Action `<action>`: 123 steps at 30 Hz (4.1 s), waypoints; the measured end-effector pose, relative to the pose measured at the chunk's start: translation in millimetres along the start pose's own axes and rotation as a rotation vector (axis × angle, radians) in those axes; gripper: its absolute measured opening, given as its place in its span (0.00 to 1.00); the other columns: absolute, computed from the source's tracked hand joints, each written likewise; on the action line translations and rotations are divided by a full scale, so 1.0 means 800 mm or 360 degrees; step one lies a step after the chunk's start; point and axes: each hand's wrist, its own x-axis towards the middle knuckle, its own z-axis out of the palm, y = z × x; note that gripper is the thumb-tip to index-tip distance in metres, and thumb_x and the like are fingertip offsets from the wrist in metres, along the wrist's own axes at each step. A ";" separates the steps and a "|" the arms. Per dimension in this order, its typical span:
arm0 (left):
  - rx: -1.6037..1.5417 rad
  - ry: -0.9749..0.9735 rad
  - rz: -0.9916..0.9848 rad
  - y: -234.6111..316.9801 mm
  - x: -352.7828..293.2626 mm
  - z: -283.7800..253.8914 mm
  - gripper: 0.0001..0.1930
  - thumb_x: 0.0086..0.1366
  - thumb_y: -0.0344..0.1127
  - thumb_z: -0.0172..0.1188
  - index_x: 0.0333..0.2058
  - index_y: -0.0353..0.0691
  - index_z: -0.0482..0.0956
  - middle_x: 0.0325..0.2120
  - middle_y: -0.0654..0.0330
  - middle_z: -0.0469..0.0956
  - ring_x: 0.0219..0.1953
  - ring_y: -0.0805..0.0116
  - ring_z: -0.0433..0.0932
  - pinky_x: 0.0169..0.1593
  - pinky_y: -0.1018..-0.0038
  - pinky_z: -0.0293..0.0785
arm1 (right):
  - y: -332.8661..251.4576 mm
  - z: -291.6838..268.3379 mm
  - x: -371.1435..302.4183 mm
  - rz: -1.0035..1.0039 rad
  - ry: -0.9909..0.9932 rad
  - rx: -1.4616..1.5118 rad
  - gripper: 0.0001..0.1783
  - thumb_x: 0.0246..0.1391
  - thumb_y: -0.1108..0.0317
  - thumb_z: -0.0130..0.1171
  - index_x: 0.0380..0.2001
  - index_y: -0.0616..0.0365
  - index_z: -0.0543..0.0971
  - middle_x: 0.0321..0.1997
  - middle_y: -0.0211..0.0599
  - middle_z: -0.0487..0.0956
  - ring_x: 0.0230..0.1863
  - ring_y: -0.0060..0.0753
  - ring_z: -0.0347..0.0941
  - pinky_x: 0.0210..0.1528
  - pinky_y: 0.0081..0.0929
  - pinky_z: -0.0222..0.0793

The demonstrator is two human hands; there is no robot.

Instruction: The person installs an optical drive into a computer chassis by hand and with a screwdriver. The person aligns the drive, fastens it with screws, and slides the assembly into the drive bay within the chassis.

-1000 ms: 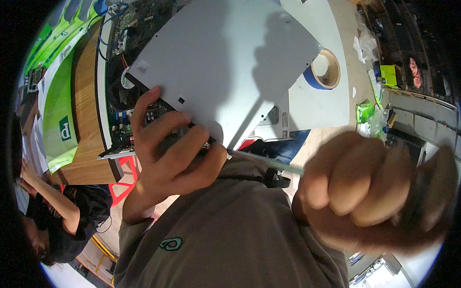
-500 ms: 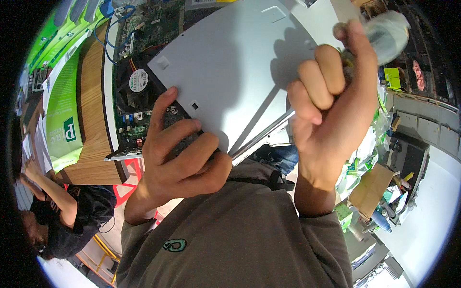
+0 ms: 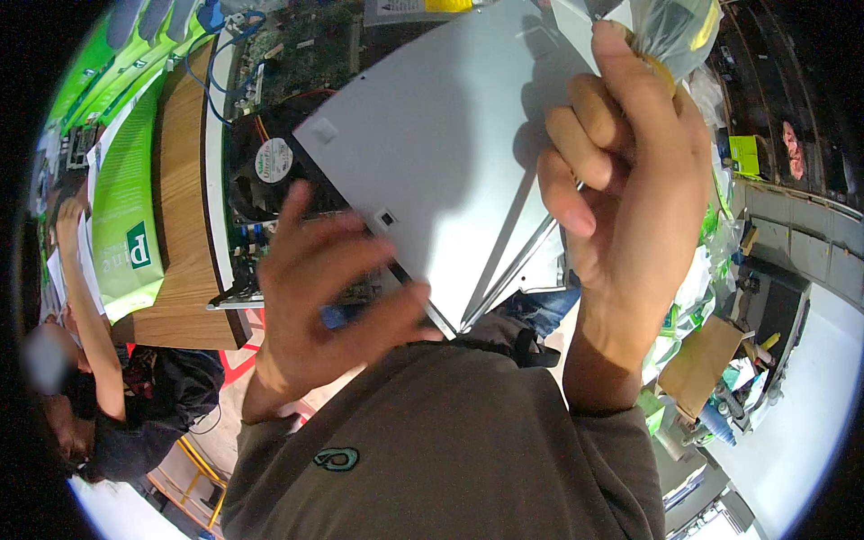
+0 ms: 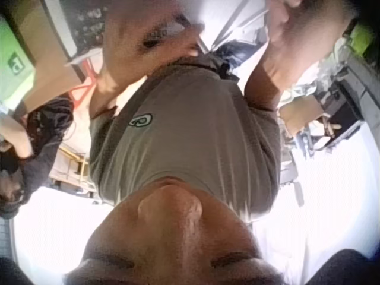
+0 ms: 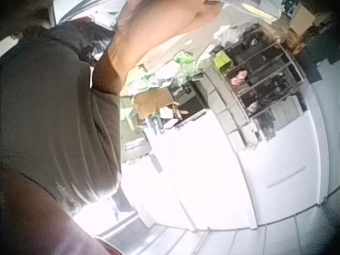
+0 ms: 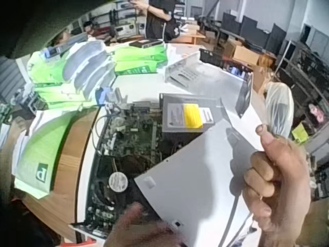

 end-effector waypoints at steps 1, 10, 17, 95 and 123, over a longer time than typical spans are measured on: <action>-0.0020 0.0064 -0.0139 -0.001 0.001 -0.003 0.36 0.39 0.51 0.79 0.50 0.55 0.77 0.53 0.58 0.69 0.61 0.52 0.66 0.66 0.42 0.64 | 0.000 0.003 0.000 0.0001 -0.0100 0.0058 0.16 0.70 0.69 0.47 0.55 0.69 0.70 0.22 0.20 0.51 0.17 0.11 0.45 0.08 0.11 0.45; -0.0299 0.0106 -0.0707 -0.023 0.009 -0.006 0.66 0.24 0.52 0.82 0.68 0.47 0.62 0.63 0.50 0.63 0.65 0.45 0.66 0.65 0.54 0.68 | -0.002 0.010 0.002 0.0013 -0.0076 0.0091 0.17 0.67 0.69 0.51 0.55 0.68 0.71 0.18 0.18 0.53 0.15 0.10 0.47 0.09 0.13 0.46; -0.0276 0.0012 -0.0635 -0.013 0.029 -0.024 0.63 0.25 0.53 0.80 0.68 0.53 0.65 0.64 0.50 0.61 0.68 0.44 0.60 0.67 0.51 0.63 | -0.023 -0.010 0.000 0.0153 -0.0215 0.0447 0.21 0.69 0.68 0.49 0.61 0.66 0.69 0.17 0.18 0.54 0.14 0.10 0.48 0.09 0.14 0.44; 0.0356 -0.0083 0.0086 0.085 0.141 -0.114 0.39 0.53 0.43 0.74 0.61 0.37 0.68 0.55 0.47 0.73 0.58 0.43 0.72 0.61 0.58 0.67 | -0.185 -0.101 -0.121 -0.0957 -0.0321 -0.2226 0.28 0.57 0.72 0.63 0.61 0.68 0.71 0.40 0.62 0.80 0.38 0.63 0.78 0.41 0.42 0.73; -0.0820 0.0424 -0.0521 0.050 0.078 -0.046 0.32 0.52 0.39 0.77 0.53 0.34 0.73 0.42 0.47 0.81 0.45 0.51 0.82 0.50 0.62 0.75 | -0.165 -0.001 -0.119 -0.1270 -0.0932 -0.2407 0.34 0.51 0.82 0.64 0.64 0.59 0.73 0.36 0.47 0.83 0.27 0.35 0.76 0.33 0.28 0.74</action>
